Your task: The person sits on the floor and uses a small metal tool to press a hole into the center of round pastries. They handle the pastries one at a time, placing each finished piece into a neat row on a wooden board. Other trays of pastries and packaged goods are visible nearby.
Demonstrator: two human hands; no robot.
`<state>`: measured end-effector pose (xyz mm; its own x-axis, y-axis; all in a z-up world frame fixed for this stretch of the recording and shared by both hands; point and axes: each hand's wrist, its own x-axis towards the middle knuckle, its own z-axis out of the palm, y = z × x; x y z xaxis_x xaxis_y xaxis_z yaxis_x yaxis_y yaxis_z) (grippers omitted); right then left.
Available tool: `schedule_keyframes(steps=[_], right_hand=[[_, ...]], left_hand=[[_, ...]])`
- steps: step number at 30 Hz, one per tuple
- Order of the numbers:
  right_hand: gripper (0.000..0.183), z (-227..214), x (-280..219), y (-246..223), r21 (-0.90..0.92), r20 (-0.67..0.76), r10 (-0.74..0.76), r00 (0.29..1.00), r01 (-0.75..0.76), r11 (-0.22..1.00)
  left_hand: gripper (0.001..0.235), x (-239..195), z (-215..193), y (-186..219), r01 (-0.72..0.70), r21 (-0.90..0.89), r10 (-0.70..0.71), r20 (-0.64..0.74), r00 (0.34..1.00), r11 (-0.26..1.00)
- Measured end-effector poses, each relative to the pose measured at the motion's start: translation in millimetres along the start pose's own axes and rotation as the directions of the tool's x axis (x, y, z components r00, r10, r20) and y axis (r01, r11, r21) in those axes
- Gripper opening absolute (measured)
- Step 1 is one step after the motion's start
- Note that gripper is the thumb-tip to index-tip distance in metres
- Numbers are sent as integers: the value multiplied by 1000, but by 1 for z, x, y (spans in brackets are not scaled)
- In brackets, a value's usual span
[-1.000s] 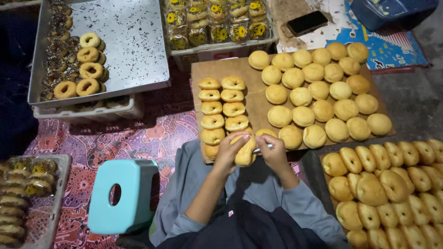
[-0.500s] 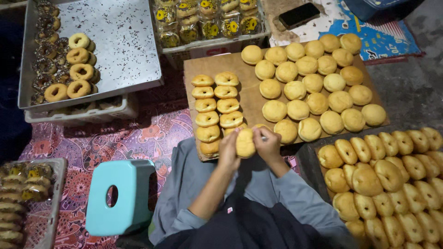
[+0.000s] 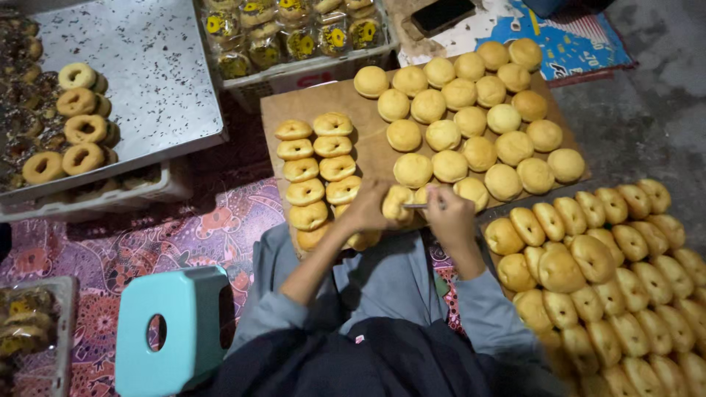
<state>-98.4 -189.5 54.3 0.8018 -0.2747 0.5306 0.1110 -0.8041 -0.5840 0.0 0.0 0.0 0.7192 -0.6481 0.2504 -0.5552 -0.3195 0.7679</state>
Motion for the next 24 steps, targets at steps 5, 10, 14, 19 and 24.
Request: schedule_keyframes(steps=[5, 10, 14, 19, 24], right_hand=[[28, -45, 0, 22, 132, -81, 254, 964, -242, 961], [27, -64, -13, 48, 123, -125, 366, 922, -352, 928], [29, -72, -25, 65, 206, -108, 463, 880, -436, 876], [34, -83, -38, 77, 176, -119, 518, 847, -495, 851], [31, -88, -39, 77, 220, -138, 536, 833, -502, 836]], left_hand=[[54, 37, 22, -54, 65, 93, -79, 156, 985, 994], [59, 57, 45, -64, 172, 418, -366, 446, 817, 892], [51, 63, 45, -63, 225, 297, -344, 447, 826, 928], [63, 60, 41, -52, 165, 242, -271, 522, 809, 956], [59, 73, 84, -11, 70, 422, -55, -48, 997, 904]])
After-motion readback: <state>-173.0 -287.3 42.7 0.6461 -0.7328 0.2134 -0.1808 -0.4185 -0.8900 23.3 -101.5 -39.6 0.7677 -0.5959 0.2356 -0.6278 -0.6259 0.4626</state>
